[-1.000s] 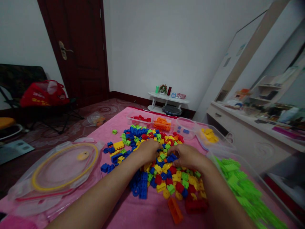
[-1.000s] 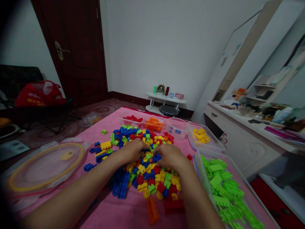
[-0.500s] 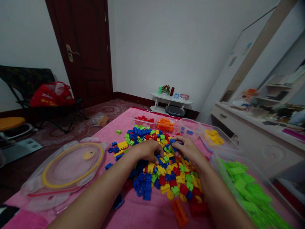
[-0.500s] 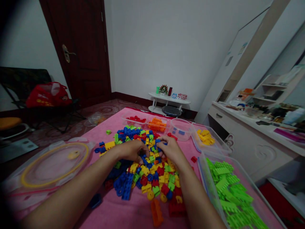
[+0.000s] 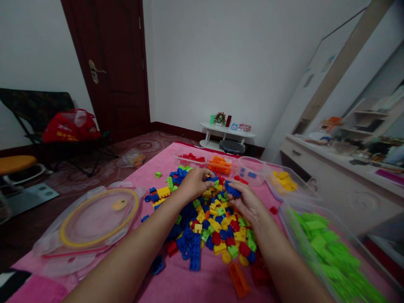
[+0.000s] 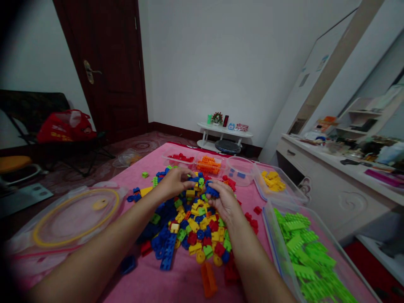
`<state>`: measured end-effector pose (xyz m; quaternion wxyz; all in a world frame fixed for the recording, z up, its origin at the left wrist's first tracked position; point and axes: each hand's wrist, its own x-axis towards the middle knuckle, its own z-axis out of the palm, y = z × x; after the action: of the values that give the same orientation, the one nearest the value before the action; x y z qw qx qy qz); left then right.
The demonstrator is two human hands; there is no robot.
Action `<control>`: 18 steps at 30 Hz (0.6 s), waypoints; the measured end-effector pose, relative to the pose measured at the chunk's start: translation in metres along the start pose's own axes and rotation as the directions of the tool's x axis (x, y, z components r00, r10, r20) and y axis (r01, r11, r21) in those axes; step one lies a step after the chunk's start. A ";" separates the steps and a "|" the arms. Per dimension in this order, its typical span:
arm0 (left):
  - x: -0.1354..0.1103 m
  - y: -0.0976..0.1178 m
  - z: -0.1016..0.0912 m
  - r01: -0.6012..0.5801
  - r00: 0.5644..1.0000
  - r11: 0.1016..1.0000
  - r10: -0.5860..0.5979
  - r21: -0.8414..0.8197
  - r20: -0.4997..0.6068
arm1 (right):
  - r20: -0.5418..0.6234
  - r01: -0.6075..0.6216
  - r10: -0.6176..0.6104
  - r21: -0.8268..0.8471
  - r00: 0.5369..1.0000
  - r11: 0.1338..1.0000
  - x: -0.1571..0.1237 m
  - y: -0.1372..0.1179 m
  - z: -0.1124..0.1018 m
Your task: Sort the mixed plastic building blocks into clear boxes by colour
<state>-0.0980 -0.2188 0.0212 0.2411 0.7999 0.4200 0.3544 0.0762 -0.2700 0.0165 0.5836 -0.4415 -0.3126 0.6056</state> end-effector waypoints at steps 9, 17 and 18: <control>-0.009 0.035 0.004 -0.258 0.962 0.959 0.267 -0.116 0.064 | 0.192 -0.217 0.166 0.285 0.967 0.934 -0.012 -0.002 0.022; -0.015 0.032 0.019 -0.235 0.962 0.970 0.240 -0.056 0.133 | -0.019 -0.236 0.264 0.385 0.964 0.892 -0.007 0.013 0.024; -0.014 0.032 0.018 -0.240 0.961 0.969 0.245 -0.055 0.130 | -0.049 -0.232 0.273 0.395 0.961 0.889 -0.006 0.011 0.022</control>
<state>-0.0737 -0.2495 0.0262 0.2391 0.8627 0.2948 0.3342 0.0515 -0.2743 0.0165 0.5904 -0.3856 -0.0969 0.7024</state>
